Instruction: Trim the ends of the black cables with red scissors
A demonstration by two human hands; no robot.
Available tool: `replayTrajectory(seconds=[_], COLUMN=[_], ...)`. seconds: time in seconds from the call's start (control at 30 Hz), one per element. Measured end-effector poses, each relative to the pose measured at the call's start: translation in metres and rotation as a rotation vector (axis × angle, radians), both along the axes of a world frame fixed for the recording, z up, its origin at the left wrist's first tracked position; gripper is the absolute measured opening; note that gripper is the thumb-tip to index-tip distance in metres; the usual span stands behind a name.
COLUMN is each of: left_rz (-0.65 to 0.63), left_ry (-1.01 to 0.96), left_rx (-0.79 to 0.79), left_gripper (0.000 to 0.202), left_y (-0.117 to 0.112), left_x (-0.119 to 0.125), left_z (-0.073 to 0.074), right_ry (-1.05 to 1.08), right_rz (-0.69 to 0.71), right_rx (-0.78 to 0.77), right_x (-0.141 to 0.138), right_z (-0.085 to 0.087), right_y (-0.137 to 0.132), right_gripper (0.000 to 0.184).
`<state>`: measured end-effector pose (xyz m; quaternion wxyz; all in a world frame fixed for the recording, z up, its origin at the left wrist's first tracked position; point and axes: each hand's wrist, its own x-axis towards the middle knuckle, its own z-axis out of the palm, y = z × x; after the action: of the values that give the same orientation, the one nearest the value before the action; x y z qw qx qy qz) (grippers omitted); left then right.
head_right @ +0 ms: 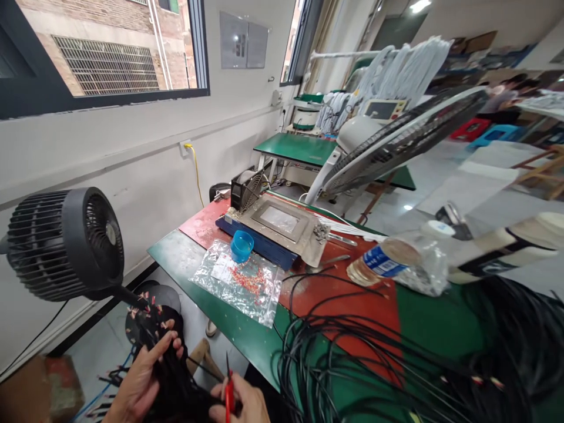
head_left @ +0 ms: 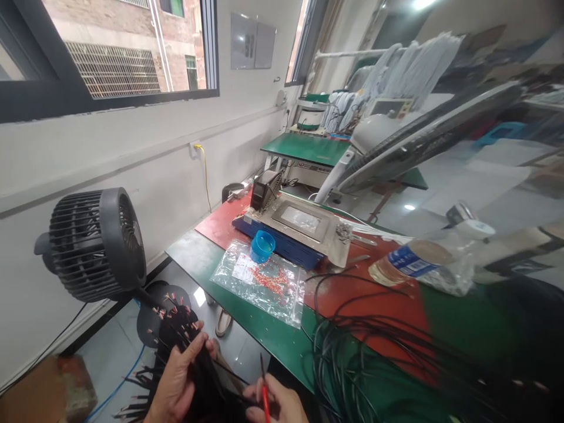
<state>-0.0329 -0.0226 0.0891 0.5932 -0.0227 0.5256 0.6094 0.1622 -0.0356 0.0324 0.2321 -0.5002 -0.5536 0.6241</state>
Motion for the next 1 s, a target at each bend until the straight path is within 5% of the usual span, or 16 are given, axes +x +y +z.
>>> replayTrajectory(seconds=[0.17,0.37,0.57,0.9,1.0], left_rz=[-0.294,-0.584,-0.617,-0.563,-0.563], left_ry=[0.049,0.141,0.149,0.128,0.108], left_rx=[-0.072,0.050,0.047,0.068,0.077], left_gripper=[0.027,0.034,0.037,0.026,0.025], left_y=[0.001,0.007,0.011,0.023,0.025], left_x=[0.015,0.037,0.047,0.049,0.047], left_z=[0.011,0.025,0.028,0.020,0.019], right_ry=[0.181,0.559,0.656,0.442,0.304], right_rz=[-0.211,-0.236,-0.230,-0.380,-0.268], right_rx=[0.064,-0.075,-0.195,0.057,0.151], right_x=[-0.001,-0.013,-0.009,-0.007,0.007], right_z=[0.041,0.079,0.085,0.084,0.088], right_y=[0.019,0.048,0.053,0.071,0.074], right_gripper=[0.030,0.041,0.043,0.037,0.033])
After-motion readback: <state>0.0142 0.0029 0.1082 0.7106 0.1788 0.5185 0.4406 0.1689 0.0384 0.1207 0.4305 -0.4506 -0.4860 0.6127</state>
